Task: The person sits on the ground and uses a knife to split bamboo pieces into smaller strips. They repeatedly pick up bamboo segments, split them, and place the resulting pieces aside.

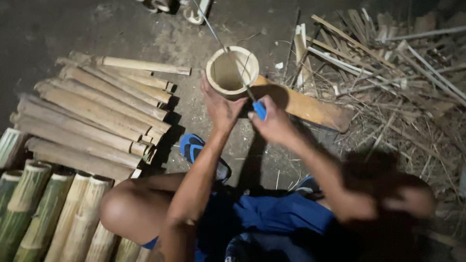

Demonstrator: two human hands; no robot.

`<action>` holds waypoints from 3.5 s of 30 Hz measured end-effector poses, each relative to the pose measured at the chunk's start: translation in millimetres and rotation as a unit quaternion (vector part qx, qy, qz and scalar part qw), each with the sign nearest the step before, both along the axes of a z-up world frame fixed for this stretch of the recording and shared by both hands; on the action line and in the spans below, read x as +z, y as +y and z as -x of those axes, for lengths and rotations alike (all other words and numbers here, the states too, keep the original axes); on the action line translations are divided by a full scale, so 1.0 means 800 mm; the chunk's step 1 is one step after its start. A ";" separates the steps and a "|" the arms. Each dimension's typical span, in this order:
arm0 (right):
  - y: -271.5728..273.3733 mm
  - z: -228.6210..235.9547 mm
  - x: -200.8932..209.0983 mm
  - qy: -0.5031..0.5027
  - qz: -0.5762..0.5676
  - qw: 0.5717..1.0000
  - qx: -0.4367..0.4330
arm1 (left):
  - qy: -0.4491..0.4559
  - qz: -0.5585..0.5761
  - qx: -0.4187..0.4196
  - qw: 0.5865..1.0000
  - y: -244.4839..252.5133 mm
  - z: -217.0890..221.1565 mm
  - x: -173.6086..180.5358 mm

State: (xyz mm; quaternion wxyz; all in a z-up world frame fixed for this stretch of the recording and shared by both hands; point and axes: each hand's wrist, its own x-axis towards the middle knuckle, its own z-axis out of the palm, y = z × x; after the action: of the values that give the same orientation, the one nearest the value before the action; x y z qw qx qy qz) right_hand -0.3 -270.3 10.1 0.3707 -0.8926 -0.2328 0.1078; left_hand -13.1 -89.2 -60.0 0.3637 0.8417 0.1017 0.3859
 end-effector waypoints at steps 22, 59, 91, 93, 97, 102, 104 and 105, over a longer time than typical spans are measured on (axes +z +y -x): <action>-0.002 0.030 -0.029 -0.072 -0.068 0.995 -0.007 | 0.174 0.096 -0.358 0.912 0.137 -0.020 0.058; 0.036 -0.034 -0.086 -0.027 -0.092 0.995 0.038 | 0.074 0.106 -0.233 0.964 0.089 0.003 0.026; -0.102 -0.138 -0.236 -0.083 -0.019 0.964 -0.253 | 0.084 0.004 -0.102 0.991 0.017 -0.039 0.024; -0.075 -0.113 -0.170 -0.088 -0.155 0.975 -0.129 | 0.104 0.008 -0.117 0.988 0.019 -0.041 0.030; -0.014 -0.062 -0.068 -0.183 -0.085 0.979 0.009 | 0.082 0.102 -0.234 0.963 0.027 -0.028 0.059; 0.039 -0.059 -0.026 -0.195 -0.083 0.977 -0.035 | 0.181 -0.289 -0.248 0.907 0.037 -0.069 0.129; 0.044 -0.066 -0.030 -0.250 -0.072 0.964 -0.050 | 0.278 -0.336 -0.265 0.860 0.039 -0.088 0.145; 0.043 -0.069 -0.034 -0.232 -0.104 0.965 -0.062 | 0.323 -0.346 -0.255 0.843 0.039 -0.095 0.148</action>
State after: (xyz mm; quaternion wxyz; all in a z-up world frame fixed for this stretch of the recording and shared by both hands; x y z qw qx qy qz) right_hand 55.2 -235.6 -17.1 0.4031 -0.8626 -0.2661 -0.1505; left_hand 63.1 -57.6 58.4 0.0805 0.9862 -0.1448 -0.0041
